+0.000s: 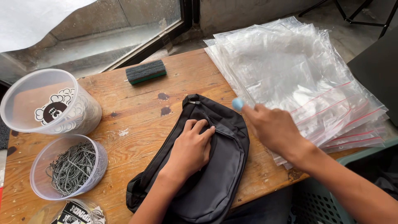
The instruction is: The person uses a light blue brush to clean the surface of a black shoulder bag on a wooden table. After brushing, they attach a bear-shaped sticker with a chain to the bag's zipper pull.
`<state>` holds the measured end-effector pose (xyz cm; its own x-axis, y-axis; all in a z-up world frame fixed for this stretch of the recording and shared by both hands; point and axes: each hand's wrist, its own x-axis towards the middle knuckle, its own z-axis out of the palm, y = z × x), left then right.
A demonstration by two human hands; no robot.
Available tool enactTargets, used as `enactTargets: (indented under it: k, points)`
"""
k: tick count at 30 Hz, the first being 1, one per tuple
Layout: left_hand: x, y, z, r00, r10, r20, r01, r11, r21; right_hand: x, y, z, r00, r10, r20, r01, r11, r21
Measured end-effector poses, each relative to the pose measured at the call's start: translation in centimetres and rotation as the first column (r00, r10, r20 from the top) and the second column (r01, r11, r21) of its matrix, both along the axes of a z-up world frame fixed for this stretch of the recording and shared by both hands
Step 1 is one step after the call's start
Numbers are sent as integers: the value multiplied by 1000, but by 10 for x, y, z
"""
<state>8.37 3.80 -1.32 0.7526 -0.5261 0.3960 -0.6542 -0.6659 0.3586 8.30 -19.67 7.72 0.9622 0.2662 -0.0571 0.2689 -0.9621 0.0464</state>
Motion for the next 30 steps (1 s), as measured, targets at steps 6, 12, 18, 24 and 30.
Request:
enactTargets:
  k: [6,12,18,24,30]
  points:
    - [-1,-1,-2,1000,4,-4,-4,1000,1,14,13,-7,998,49,-39,-15,793,609]
    - [-3,0,-2,1000,12,-27,-12,1000,0,52,3,-43,991,96,96,-129,887,444]
    - [-3,-3,-10,1000,6,24,-7,1000,26,38,32,-26,999,46,22,-48,724,688]
    - [-9,-12,-21,994,18,111,-28,995,92,69,31,-50,977,138,165,-204,834,513]
    - [-14,-6,-16,1000,4,-18,-3,996,89,55,45,-9,987,120,-102,-21,741,671]
